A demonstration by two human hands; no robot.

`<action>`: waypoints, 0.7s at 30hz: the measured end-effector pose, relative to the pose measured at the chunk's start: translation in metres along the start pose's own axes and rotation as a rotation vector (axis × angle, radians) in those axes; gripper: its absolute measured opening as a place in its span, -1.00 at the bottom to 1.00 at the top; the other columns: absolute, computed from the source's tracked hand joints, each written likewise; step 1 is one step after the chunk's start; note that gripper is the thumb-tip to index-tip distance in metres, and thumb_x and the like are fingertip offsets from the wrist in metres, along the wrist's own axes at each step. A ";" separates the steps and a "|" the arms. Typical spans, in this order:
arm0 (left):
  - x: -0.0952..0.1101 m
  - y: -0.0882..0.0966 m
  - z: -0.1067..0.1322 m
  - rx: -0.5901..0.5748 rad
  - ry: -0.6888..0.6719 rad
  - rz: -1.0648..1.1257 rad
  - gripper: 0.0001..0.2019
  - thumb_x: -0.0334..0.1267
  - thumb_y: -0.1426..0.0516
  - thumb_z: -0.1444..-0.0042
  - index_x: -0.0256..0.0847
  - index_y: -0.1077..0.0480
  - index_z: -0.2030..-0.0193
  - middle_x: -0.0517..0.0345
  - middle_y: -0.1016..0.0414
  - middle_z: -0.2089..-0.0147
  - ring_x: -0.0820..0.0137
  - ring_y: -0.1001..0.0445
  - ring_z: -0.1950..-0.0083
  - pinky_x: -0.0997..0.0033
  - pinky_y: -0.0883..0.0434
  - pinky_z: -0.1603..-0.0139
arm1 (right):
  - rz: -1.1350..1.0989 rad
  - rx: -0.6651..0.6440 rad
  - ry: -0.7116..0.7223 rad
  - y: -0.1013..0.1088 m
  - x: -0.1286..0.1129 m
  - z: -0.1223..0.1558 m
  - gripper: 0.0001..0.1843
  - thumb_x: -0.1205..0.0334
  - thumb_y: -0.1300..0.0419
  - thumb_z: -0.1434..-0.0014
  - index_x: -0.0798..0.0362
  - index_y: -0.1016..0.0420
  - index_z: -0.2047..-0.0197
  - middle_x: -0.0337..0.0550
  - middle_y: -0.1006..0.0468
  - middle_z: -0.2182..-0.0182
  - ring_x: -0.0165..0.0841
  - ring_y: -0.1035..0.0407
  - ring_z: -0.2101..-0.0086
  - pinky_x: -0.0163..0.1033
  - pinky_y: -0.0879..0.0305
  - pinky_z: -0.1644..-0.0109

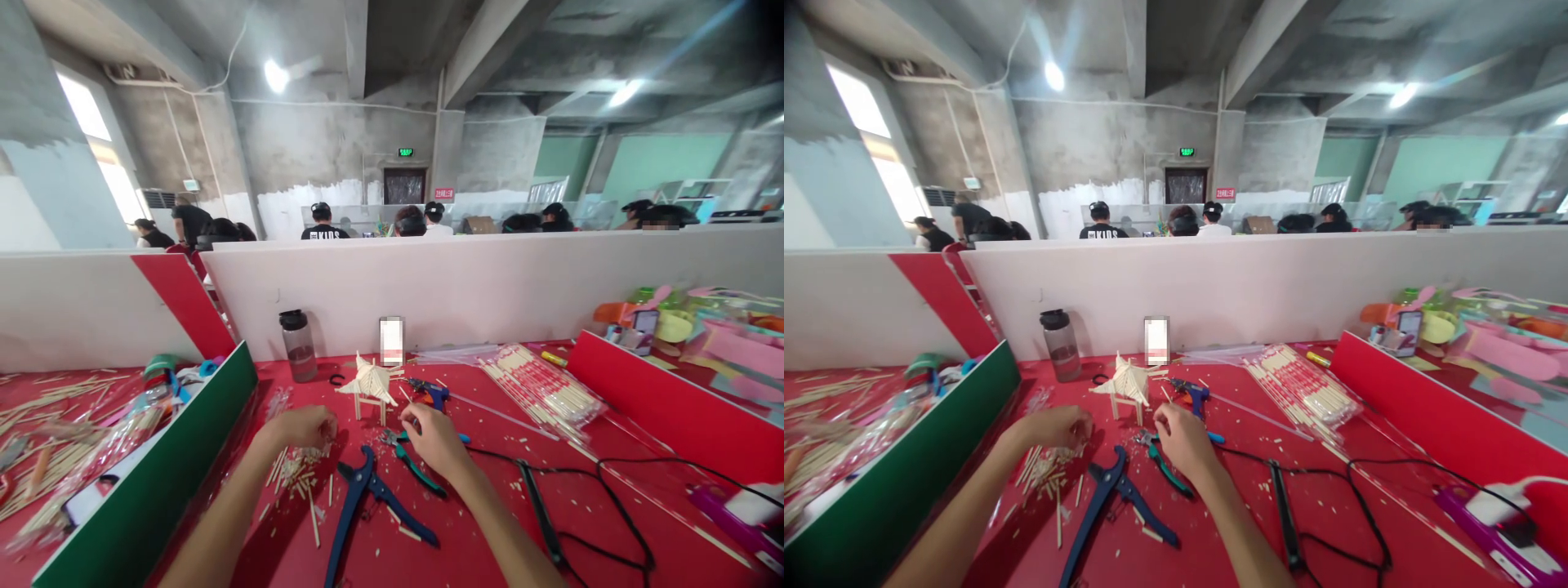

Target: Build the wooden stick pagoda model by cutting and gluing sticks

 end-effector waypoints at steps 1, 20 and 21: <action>0.002 -0.005 -0.003 -0.018 -0.006 -0.003 -0.75 -0.45 -0.25 0.18 -0.16 -0.55 0.28 0.19 -0.63 0.32 0.31 -0.54 0.28 0.50 -0.32 0.35 | 0.016 -0.009 0.004 0.000 -0.001 0.001 -0.86 0.35 -0.13 -0.24 -0.01 -0.51 0.27 -0.15 -0.63 0.31 -0.24 -0.51 0.29 -0.24 -0.31 0.20; 0.021 -0.012 -0.001 -0.104 -0.085 -0.003 -0.84 -0.48 -0.20 0.04 -0.18 -0.56 0.34 0.13 -0.62 0.32 0.30 -0.54 0.25 0.46 -0.36 0.25 | 0.086 -0.044 0.035 -0.006 0.007 0.003 -0.84 0.34 -0.10 -0.28 0.00 -0.49 0.26 -0.16 -0.62 0.30 -0.28 -0.49 0.27 -0.29 -0.25 0.18; 0.023 -0.009 0.001 -0.096 -0.087 -0.003 -0.83 -0.47 -0.18 0.01 -0.17 -0.56 0.32 0.12 -0.63 0.29 0.30 -0.54 0.23 0.45 -0.36 0.22 | 0.088 -0.045 0.036 -0.006 0.006 0.003 -0.84 0.34 -0.09 -0.29 -0.01 -0.49 0.26 -0.16 -0.62 0.30 -0.28 -0.49 0.27 -0.28 -0.25 0.18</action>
Point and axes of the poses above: each hand's wrist, its own z-axis away from the middle knuckle, its own y-axis out of the back of the hand, x = y × z, the point moved 9 cm from there along -z, towards the middle knuckle
